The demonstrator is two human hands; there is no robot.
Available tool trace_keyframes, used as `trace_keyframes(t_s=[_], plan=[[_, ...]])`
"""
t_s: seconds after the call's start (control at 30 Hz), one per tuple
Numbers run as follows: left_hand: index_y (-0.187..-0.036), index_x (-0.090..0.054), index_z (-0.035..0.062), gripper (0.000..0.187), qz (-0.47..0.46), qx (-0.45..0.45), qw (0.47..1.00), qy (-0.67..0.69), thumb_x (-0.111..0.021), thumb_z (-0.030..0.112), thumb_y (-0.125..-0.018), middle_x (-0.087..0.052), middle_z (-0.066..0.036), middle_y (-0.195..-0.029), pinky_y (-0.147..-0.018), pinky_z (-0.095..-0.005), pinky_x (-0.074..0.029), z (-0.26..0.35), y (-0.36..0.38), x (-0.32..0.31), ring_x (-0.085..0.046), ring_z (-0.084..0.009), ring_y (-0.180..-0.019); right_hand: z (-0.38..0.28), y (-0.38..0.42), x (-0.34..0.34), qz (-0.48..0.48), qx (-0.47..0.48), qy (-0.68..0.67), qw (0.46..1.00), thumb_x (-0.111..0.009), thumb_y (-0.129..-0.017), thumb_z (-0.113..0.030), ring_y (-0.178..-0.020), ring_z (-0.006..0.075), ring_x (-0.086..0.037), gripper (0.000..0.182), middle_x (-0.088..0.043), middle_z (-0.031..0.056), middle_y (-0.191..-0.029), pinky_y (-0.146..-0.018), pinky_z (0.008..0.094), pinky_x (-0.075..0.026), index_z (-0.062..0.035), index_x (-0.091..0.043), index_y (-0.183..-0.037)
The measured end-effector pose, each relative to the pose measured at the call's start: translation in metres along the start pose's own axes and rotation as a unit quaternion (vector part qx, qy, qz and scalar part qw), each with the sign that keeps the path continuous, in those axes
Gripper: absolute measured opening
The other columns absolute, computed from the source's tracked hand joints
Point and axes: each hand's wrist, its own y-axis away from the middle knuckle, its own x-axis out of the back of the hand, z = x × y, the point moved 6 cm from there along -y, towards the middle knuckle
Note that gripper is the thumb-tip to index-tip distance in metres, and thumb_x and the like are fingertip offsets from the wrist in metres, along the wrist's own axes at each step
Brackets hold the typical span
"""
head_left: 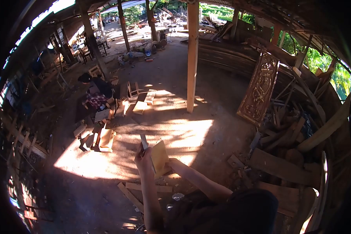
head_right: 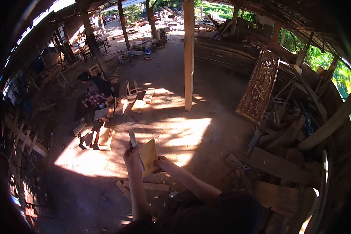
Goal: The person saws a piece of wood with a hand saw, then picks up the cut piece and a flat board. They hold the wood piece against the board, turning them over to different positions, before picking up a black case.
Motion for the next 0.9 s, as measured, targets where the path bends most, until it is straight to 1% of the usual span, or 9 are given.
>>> trace_keyframes(t_s=[0.17, 0.23, 0.33, 0.37, 0.43, 0.5, 0.57, 0.87, 0.9], plan=[[-0.134, -0.058, -0.0032, 0.049, 0.008, -0.006, 1.000, -0.004, -0.070, -0.001, -0.086, -0.064, 0.000, -0.098, -0.075, -0.0219, -0.046, 0.003, -0.003, 0.003, -0.057, -0.0072, -0.085, 0.001, -0.004, -0.001, -0.008, -0.005, -0.003, 1.000, -0.057, -0.093, -0.015, -0.098, 0.0310, -0.069, 0.042, -0.060, 0.0229, -0.114, -0.083, 0.0389, -0.062, 0.0122, -0.047, -0.123], [-0.133, -0.056, -0.0063, 0.052, 0.010, -0.013, 1.000, -0.001, -0.072, -0.001, -0.084, -0.067, -0.009, -0.110, -0.090, -0.0290, -0.049, 0.002, -0.005, 0.007, -0.063, -0.0163, -0.099, 0.004, -0.008, -0.001, -0.018, -0.007, -0.006, 1.000, -0.057, -0.093, -0.015, -0.097, 0.0311, -0.069, 0.042, -0.060, 0.0230, -0.114, -0.083, 0.0393, -0.062, 0.0120, -0.047, -0.123], [-0.131, -0.057, -0.0055, 0.050, 0.005, -0.012, 1.000, 0.004, -0.073, -0.001, -0.083, -0.066, -0.009, -0.113, -0.092, -0.0288, -0.047, 0.002, -0.007, 0.013, -0.062, -0.0156, -0.103, 0.004, -0.011, -0.004, -0.025, -0.012, -0.011, 1.000, -0.056, -0.093, -0.014, -0.098, 0.0311, -0.069, 0.041, -0.060, 0.0230, -0.115, -0.083, 0.0402, -0.062, 0.0115, -0.047, -0.124], [-0.131, -0.057, -0.0055, 0.050, 0.009, -0.013, 1.000, 0.004, -0.073, -0.001, -0.083, -0.066, -0.009, -0.113, -0.092, -0.0288, -0.047, 0.001, -0.007, 0.015, -0.062, -0.0156, -0.103, 0.004, -0.011, -0.006, -0.021, -0.016, -0.012, 1.000, -0.055, -0.094, -0.013, -0.098, 0.0310, -0.069, 0.041, -0.061, 0.0227, -0.115, -0.083, 0.0408, -0.062, 0.0111, -0.047, -0.125], [-0.131, -0.060, -0.0029, 0.047, 0.028, -0.015, 0.999, 0.020, -0.071, -0.001, -0.085, -0.063, -0.003, -0.102, -0.083, -0.0256, -0.047, 0.004, -0.005, 0.017, -0.058, -0.0103, -0.093, 0.004, -0.013, -0.009, -0.030, -0.014, -0.010, 0.999, -0.054, -0.094, -0.013, -0.098, 0.0306, -0.069, 0.041, -0.061, 0.0220, -0.116, -0.083, 0.0411, -0.062, 0.0103, -0.047, -0.126], [-0.131, -0.060, -0.0030, 0.047, 0.032, -0.017, 0.999, 0.018, -0.071, -0.001, -0.085, -0.064, -0.003, -0.103, -0.084, -0.0260, -0.047, 0.006, -0.007, 0.022, -0.059, -0.0109, -0.094, 0.004, -0.014, -0.013, -0.039, -0.012, -0.009, 0.999, -0.054, -0.094, -0.013, -0.099, 0.0303, -0.068, 0.041, -0.061, 0.0213, -0.117, -0.082, 0.0413, -0.062, 0.0095, -0.047, -0.128], [-0.131, -0.060, -0.0030, 0.047, 0.035, -0.019, 0.999, 0.017, -0.071, -0.001, -0.085, -0.064, -0.004, -0.104, -0.084, -0.0264, -0.047, 0.007, -0.007, 0.027, -0.059, -0.0115, -0.095, 0.004, -0.016, -0.016, -0.018, -0.026, 0.003, 1.000, -0.055, -0.094, -0.011, -0.103, 0.0325, -0.067, 0.038, -0.064, 0.0211, -0.116, -0.087, 0.0473, -0.060, 0.0098, -0.052, -0.125], [-0.133, -0.058, -0.0016, 0.053, 0.057, -0.034, 0.998, 0.008, -0.073, 0.001, -0.082, -0.065, -0.006, -0.105, -0.088, -0.0281, -0.046, 0.017, -0.004, 0.038, -0.059, -0.0138, -0.098, 0.004, -0.023, -0.028, -0.052, -0.048, 0.018, 0.997, -0.057, -0.095, -0.015, -0.105, 0.0319, -0.067, 0.041, -0.064, 0.0202, -0.118, -0.087, 0.0472, -0.060, 0.0086, -0.051, -0.128], [-0.133, -0.059, -0.0004, 0.052, 0.052, -0.034, 0.998, 0.013, -0.072, -0.001, -0.083, -0.065, -0.004, -0.104, -0.084, -0.0267, -0.046, 0.016, -0.005, 0.039, -0.059, -0.0121, -0.094, 0.006, -0.024, -0.028, -0.057, -0.051, 0.020, 0.997, -0.057, -0.095, -0.015, -0.105, 0.0319, -0.067, 0.041, -0.064, 0.0202, -0.118, -0.087, 0.0472, -0.060, 0.0086, -0.051, -0.128]])
